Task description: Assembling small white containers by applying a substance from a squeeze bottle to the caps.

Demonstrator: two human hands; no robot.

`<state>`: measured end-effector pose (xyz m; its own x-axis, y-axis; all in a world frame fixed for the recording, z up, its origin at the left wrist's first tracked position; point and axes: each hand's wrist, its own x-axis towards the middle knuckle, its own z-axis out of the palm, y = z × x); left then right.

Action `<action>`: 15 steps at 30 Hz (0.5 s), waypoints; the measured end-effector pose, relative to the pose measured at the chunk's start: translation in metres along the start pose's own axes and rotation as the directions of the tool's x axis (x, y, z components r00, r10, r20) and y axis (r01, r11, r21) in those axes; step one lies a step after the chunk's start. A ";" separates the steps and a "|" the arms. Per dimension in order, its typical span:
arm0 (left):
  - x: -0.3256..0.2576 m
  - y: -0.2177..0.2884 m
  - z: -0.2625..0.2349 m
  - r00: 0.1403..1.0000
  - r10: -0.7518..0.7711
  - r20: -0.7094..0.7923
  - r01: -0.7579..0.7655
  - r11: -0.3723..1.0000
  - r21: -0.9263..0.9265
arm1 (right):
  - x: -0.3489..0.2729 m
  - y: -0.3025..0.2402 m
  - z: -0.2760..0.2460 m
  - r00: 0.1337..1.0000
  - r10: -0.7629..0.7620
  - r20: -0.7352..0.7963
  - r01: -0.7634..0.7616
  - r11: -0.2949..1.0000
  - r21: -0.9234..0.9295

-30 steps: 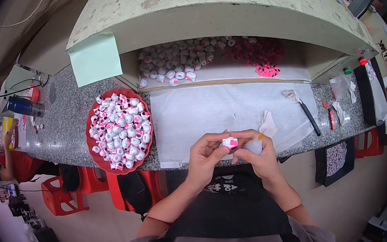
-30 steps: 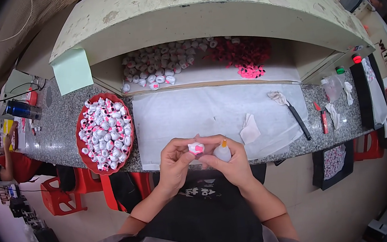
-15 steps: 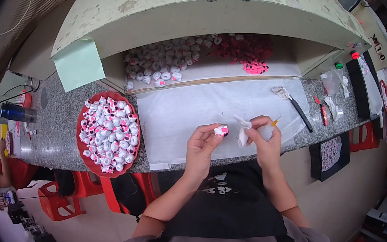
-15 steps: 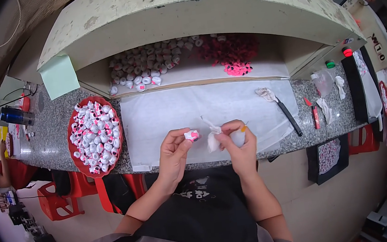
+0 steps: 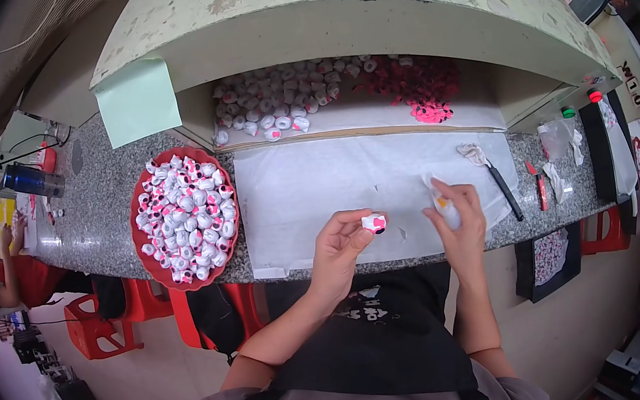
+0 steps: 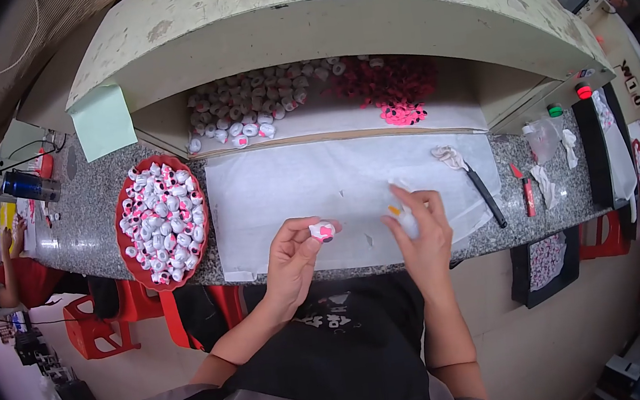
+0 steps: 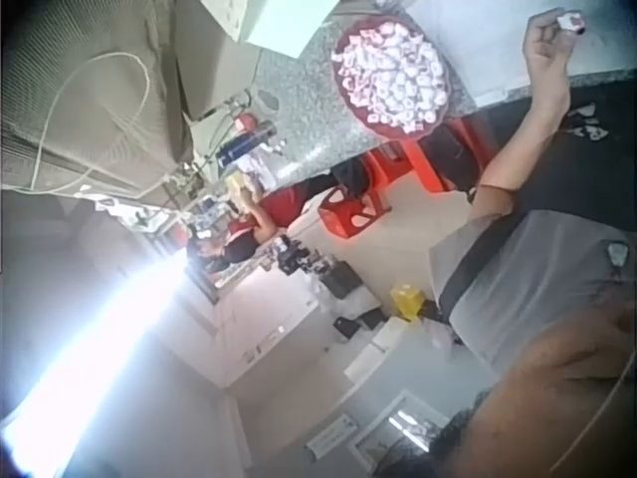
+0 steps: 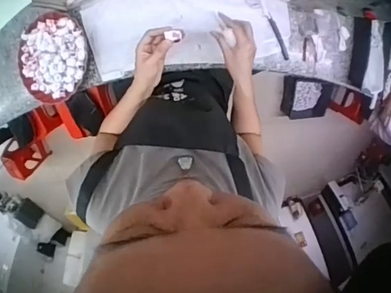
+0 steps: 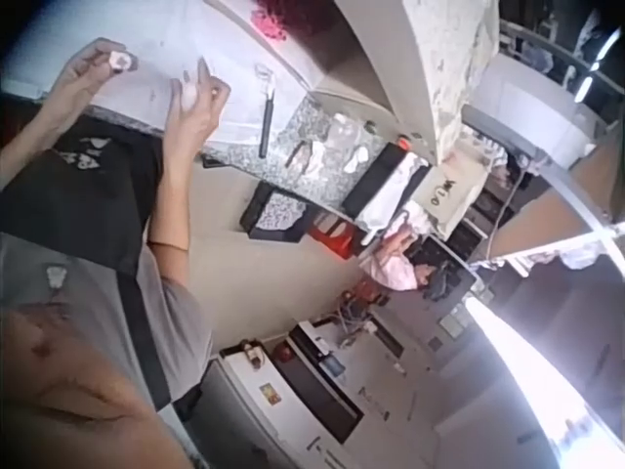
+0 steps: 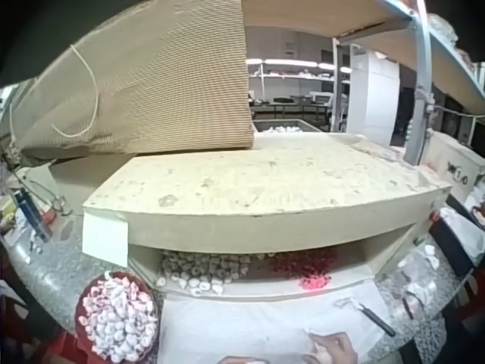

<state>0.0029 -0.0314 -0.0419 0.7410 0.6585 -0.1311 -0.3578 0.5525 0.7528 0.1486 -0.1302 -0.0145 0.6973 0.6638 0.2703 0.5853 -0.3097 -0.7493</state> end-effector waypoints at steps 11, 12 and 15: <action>-0.006 0.007 -0.004 0.998 0.038 0.052 -0.043 0.995 0.094 | -0.017 -0.022 0.041 0.873 0.075 0.482 -0.462 0.442 0.769; -0.008 0.007 -0.006 0.996 0.075 0.050 -0.082 0.986 0.142 | -0.017 -0.024 0.043 0.871 0.059 0.488 -0.464 0.428 0.776; -0.013 0.008 -0.007 0.992 0.125 0.033 -0.129 0.980 0.149 | -0.020 -0.031 0.045 0.860 0.112 0.498 -0.498 0.397 0.771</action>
<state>-0.0135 -0.0317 -0.0387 0.7087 0.7054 -0.0144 -0.3615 0.3805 0.8512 0.0978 -0.1033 -0.0239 0.4586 0.8755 -0.1524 -0.4337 0.0708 -0.8983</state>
